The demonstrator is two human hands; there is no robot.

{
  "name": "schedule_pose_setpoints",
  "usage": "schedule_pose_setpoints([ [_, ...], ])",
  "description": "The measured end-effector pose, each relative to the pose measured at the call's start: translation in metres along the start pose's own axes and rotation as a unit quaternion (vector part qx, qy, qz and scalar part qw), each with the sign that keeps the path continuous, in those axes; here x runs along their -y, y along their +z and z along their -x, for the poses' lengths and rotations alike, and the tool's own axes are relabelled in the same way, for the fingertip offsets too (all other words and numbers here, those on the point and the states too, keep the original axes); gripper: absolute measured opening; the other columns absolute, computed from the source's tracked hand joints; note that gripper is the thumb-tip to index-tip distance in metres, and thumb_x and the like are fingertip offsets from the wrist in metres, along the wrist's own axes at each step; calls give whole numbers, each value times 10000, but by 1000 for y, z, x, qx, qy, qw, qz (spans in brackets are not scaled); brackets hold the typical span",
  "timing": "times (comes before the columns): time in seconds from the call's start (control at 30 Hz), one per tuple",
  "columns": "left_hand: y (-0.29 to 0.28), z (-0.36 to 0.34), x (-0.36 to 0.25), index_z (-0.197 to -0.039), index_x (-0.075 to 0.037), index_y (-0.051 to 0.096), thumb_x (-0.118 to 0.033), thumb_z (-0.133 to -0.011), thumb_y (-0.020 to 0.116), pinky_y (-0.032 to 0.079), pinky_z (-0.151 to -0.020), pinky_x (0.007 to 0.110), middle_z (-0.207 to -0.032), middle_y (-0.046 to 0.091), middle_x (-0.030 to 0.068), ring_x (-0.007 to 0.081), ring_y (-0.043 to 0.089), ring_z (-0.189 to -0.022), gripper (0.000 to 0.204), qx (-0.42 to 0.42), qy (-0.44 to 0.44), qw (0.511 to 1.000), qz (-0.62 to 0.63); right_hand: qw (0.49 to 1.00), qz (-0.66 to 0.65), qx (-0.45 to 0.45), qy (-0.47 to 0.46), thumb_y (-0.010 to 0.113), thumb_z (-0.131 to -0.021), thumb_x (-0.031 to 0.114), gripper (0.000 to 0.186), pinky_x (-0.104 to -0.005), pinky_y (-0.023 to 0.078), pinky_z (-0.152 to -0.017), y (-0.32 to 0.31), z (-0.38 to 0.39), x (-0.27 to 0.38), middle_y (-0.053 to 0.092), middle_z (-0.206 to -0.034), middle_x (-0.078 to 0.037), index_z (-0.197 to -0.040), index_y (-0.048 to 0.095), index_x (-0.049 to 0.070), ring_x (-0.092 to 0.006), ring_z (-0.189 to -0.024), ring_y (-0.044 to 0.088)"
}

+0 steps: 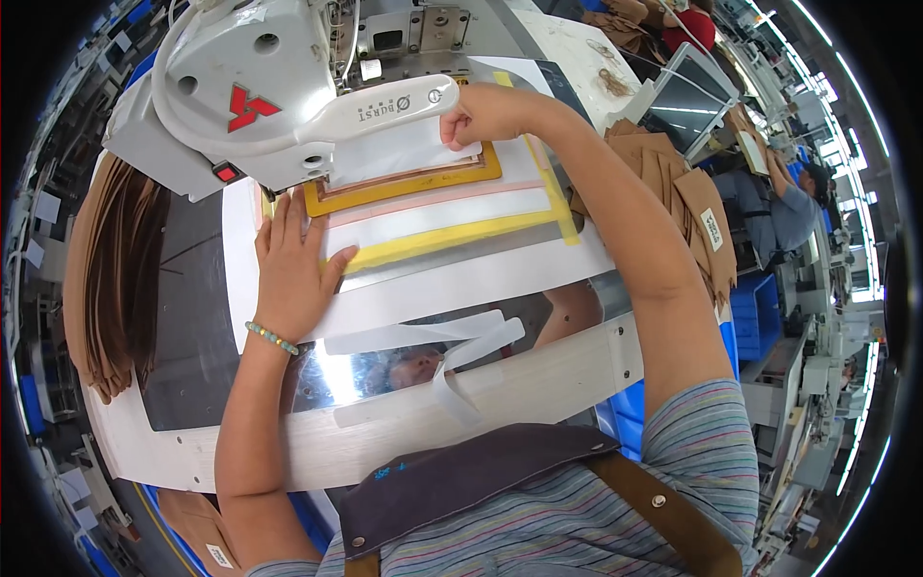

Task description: Sewing small white labels onto brown leather panels using an industrial sewing machine and a specialized frame template.

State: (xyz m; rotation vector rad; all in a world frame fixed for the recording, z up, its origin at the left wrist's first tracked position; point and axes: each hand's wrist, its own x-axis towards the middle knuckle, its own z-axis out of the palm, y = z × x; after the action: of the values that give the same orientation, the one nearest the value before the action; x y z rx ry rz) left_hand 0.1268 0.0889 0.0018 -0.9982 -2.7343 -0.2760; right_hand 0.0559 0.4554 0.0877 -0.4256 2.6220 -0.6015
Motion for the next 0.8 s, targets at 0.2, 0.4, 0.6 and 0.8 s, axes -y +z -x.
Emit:
schedule_pose_setpoints([
  [0.2,2,2,2,-1510,-1,557,-532,-1063,549,184,-1279,547,-1683,361,271,424,267,-1592,694,-3,-1,1000,-1,999,43,5,32,766,-854,151,186,-380,541,-752,9,4,7,746,-951,-44,-1031,765,92,-217,-865,694],
  [0.4,1,1,1,-1511,-1,556,-536,-1065,544,183,-1280,548,-1683,363,270,425,271,-1590,697,0,-3,1000,4,994,92,39,50,748,-859,83,133,-369,509,-716,9,-2,16,717,-840,-45,-978,690,80,-212,-821,678],
  [0.6,2,2,2,-1508,0,559,-528,-1062,552,188,-1277,550,-1680,368,271,428,278,-1585,690,-9,3,1000,3,983,160,40,77,682,-805,8,162,-400,548,-691,10,-1,29,738,-889,-58,-920,728,113,-239,-848,696],
  [0.8,2,3,1,-1505,-2,561,-519,-1059,559,191,-1276,553,-1684,361,269,432,276,-1583,683,-9,1,1000,6,970,220,58,87,676,-846,8,278,-401,567,-773,17,9,44,759,-1048,-83,-1010,820,179,-282,-1103,723],
])
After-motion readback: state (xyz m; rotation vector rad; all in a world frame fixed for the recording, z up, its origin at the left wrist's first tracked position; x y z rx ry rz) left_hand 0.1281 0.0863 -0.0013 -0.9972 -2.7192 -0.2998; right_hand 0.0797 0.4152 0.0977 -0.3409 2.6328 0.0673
